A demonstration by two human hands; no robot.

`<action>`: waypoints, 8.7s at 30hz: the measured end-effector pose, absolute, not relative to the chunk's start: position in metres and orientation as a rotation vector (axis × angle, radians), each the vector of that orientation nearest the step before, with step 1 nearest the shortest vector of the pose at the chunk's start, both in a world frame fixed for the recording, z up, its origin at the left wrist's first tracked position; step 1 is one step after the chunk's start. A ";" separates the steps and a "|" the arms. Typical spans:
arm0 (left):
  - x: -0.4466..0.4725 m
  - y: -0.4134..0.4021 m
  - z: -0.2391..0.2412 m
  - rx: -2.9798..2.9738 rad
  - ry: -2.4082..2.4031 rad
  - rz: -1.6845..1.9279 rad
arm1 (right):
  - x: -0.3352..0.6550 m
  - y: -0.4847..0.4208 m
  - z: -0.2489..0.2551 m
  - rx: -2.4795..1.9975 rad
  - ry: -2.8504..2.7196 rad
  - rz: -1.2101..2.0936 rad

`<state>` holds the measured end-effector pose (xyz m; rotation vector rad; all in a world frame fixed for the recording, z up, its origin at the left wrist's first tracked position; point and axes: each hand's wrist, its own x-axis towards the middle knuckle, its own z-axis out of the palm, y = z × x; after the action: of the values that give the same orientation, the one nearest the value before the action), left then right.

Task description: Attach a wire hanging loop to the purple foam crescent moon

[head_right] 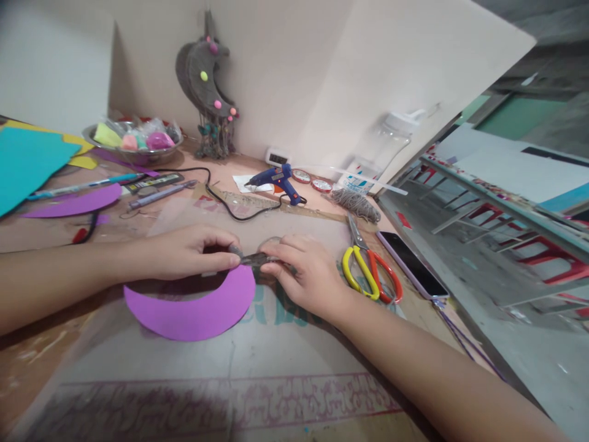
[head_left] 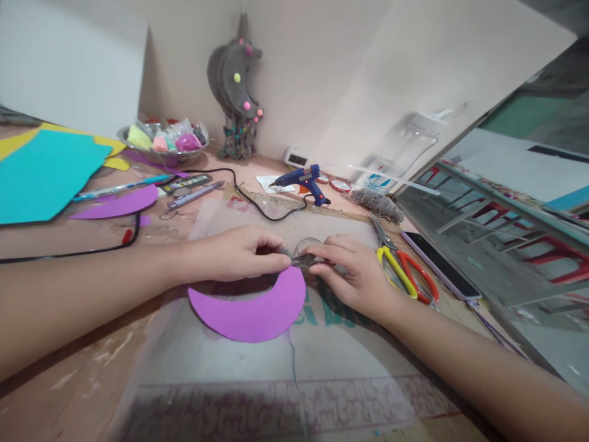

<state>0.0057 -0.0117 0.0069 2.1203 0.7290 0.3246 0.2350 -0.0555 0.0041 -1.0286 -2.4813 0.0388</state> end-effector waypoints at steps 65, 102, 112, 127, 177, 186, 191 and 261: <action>0.004 -0.010 0.006 2.137 0.609 0.320 | 0.234 -0.055 0.006 -0.984 -2.530 -0.019; 0.008 -0.016 0.009 2.019 0.763 0.491 | 0.215 -0.067 0.014 -1.290 -2.118 0.934; 0.007 -0.017 0.008 1.837 0.810 0.498 | 0.235 -0.050 0.008 -1.207 -1.719 1.159; 0.008 -0.013 0.010 1.802 0.890 0.577 | 0.243 -0.036 0.000 -1.183 -1.508 1.153; 0.008 -0.011 0.004 1.946 0.688 0.535 | 0.213 -0.045 0.029 -1.462 -2.158 0.896; 0.006 -0.012 0.006 1.893 0.755 0.541 | 0.213 -0.048 0.007 -1.333 -1.985 1.170; 0.006 -0.013 0.008 1.888 0.763 0.551 | 0.214 -0.052 0.011 -1.256 -2.017 0.982; 0.002 -0.012 0.006 1.780 0.681 0.445 | 0.230 -0.047 0.005 -0.859 -2.488 -0.189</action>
<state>0.0021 -0.0122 0.0063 1.7804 0.6806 0.4453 0.2304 -0.0474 0.0052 -0.8590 -2.4881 -0.1892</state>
